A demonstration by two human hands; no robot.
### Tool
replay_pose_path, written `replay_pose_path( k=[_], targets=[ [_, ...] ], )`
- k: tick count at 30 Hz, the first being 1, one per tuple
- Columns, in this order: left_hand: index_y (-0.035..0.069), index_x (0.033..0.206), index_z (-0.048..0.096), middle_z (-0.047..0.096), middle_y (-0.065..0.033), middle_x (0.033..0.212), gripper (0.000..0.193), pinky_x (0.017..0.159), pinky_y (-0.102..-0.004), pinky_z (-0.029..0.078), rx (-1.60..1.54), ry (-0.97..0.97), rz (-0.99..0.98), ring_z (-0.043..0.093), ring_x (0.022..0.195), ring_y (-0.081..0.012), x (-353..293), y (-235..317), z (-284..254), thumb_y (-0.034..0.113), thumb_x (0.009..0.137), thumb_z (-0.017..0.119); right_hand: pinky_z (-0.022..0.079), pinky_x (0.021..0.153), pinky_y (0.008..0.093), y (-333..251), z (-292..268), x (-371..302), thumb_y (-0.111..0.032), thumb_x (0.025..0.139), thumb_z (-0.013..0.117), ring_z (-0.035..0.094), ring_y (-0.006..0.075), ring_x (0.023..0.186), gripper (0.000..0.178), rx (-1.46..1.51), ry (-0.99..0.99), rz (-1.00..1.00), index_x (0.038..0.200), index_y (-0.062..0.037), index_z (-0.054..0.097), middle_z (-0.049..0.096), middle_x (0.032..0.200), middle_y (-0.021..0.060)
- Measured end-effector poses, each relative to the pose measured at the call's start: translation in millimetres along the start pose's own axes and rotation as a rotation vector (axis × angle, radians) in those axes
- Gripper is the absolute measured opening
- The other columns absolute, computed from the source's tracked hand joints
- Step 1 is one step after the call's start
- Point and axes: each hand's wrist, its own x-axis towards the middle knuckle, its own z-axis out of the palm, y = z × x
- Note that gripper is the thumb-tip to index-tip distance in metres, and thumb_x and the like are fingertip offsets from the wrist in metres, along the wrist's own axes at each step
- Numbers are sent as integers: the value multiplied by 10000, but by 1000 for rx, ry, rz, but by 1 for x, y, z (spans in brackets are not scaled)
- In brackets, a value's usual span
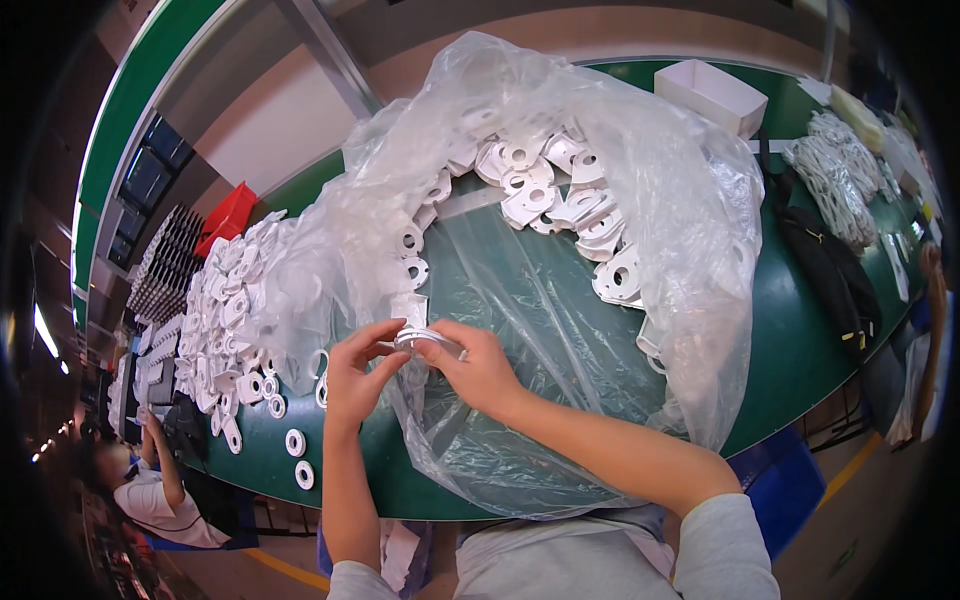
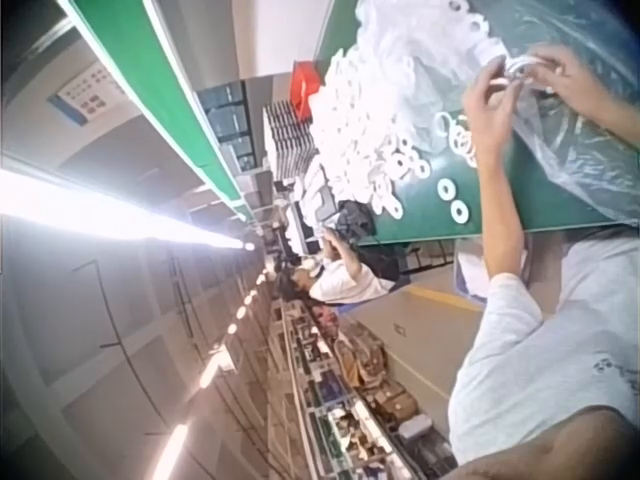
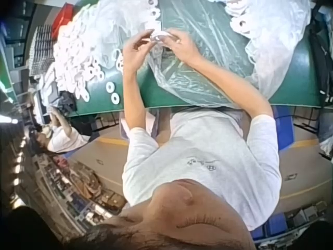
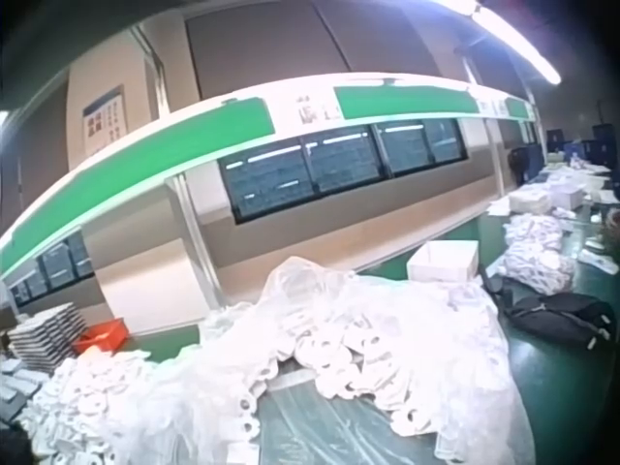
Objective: Assembling small white plastic rings onto a white plastic base unit at an industrial workbench.
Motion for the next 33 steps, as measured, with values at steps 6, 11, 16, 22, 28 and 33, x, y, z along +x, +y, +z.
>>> replay_pose_path(
  k=[6, 11, 16, 22, 28, 33],
  targets=[
    [-27, 1007, 664, 670, -110, 945, 265, 706, -244, 498, 35, 20, 83, 633, 801, -152, -2, -1, -1, -57, 743, 663, 431, 609, 261, -1, 4, 0, -216, 894, 594, 548, 84, 680, 232, -18, 40, -47, 901, 8, 652, 624, 717, 54],
    [-44, 916, 683, 678, -105, 832, 173, 673, -233, 480, 187, 42, 136, 632, 742, -150, -3, 1, -2, -49, 743, 674, 442, 593, 275, -5, 1, 0, -215, 890, 597, 547, 77, 646, 245, -70, 15, 12, 872, 25, 645, 611, 677, 51],
    [-45, 890, 686, 671, -93, 792, 134, 645, -224, 462, 170, 120, 121, 619, 702, -136, -6, 0, 8, -44, 757, 673, 423, 444, 234, -2, 0, 0, -226, 925, 557, 539, 68, 530, 299, -15, 12, 43, 763, 20, 606, 571, 621, 20],
    [-34, 915, 646, 656, -66, 802, 166, 643, -210, 456, -112, 118, -111, 612, 736, -112, -5, -10, 13, -49, 751, 675, 429, 471, 242, -9, 0, -1, -230, 935, 531, 527, 65, 543, 326, -100, 20, 104, 736, 21, 593, 551, 591, 22],
    [-20, 978, 619, 656, -51, 806, 216, 642, -217, 465, 112, 3, 18, 606, 732, -99, -1, 6, 8, 0, 772, 682, 423, 565, 269, 1, -1, 2, -234, 957, 452, 511, 83, 629, 329, -154, 60, -49, 821, 35, 582, 572, 669, 37],
    [-24, 973, 620, 653, -39, 773, 216, 625, -212, 461, 25, 8, -134, 601, 701, -97, -7, -9, -16, 21, 773, 687, 436, 598, 258, 9, 2, 2, -207, 971, 405, 527, 81, 689, 306, -102, -67, -22, 887, 31, 579, 588, 735, 48]
  ],
)
